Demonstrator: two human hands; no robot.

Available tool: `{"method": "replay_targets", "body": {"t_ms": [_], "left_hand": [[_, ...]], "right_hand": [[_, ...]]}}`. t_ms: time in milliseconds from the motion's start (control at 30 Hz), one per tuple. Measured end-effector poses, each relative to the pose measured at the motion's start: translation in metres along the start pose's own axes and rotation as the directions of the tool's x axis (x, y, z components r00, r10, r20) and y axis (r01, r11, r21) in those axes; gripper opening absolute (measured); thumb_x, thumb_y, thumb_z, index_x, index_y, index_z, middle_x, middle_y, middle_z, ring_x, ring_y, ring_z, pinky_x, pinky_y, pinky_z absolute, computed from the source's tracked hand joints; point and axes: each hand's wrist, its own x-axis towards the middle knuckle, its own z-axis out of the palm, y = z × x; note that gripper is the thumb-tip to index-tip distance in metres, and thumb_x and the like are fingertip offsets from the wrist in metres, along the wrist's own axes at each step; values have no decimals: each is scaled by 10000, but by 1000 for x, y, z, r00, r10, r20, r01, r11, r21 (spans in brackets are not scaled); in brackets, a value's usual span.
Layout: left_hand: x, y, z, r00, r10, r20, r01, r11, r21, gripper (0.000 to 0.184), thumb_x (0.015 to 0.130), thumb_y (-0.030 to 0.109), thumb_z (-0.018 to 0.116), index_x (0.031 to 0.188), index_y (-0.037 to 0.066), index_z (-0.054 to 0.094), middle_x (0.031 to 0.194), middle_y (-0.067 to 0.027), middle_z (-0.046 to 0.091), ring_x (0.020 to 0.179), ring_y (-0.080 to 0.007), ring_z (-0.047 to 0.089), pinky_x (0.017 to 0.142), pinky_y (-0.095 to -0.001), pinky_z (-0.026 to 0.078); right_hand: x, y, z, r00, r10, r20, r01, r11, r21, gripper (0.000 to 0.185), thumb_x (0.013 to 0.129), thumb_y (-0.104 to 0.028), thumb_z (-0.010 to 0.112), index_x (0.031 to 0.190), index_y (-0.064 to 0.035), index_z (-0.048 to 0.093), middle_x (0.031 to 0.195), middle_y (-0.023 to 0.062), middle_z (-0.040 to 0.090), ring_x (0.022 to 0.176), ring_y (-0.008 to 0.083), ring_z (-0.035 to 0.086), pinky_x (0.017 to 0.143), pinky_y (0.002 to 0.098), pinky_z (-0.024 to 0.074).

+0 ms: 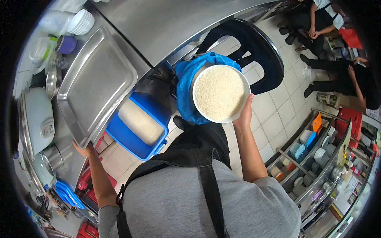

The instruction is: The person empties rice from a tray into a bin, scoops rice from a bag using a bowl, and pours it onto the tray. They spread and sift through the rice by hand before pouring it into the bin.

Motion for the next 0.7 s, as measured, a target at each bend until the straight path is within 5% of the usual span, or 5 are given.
{"method": "replay_targets", "body": {"t_ms": [100, 200, 300, 700], "left_hand": [[15, 14, -10, 980, -145, 137, 103, 957, 272, 453, 789, 375, 628, 1120, 66, 603, 1159, -129, 618, 1046, -329, 602, 878, -427, 457], [22, 34, -10, 965, -204, 166, 138, 930, 342, 383, 809, 337, 624, 1100, 90, 608, 1155, -112, 621, 1079, -309, 598, 882, -411, 461], [20, 47, -14, 975, -162, 150, 143, 981, 127, 325, 820, 299, 616, 1058, 78, 609, 1123, -116, 623, 1036, -308, 607, 870, -397, 464], [24, 68, -21, 951, -293, 99, 297, 955, -24, 125, 790, 61, 604, 890, 137, 609, 901, -35, 603, 779, -243, 629, 663, -375, 484]], "right_hand": [[-21, -29, 33, 999, 4, 33, -3, 1000, -29, 750, 952, -616, 394, 1423, -34, 362, 1399, 162, 468, 1290, 290, 466, 1061, 416, 393], [-35, -49, 66, 985, -66, 158, 74, 996, -43, 716, 967, -590, 390, 1420, -36, 368, 1397, 151, 472, 1294, 281, 460, 1064, 407, 389], [-38, -63, 102, 946, -103, 306, 129, 990, -65, 681, 981, -561, 386, 1413, -34, 381, 1389, 142, 481, 1284, 278, 470, 1061, 400, 392], [-60, -32, 323, 815, 10, 579, 94, 984, -150, 660, 984, -549, 385, 1401, -39, 409, 1386, 133, 492, 1264, 287, 489, 1056, 432, 401]]}}
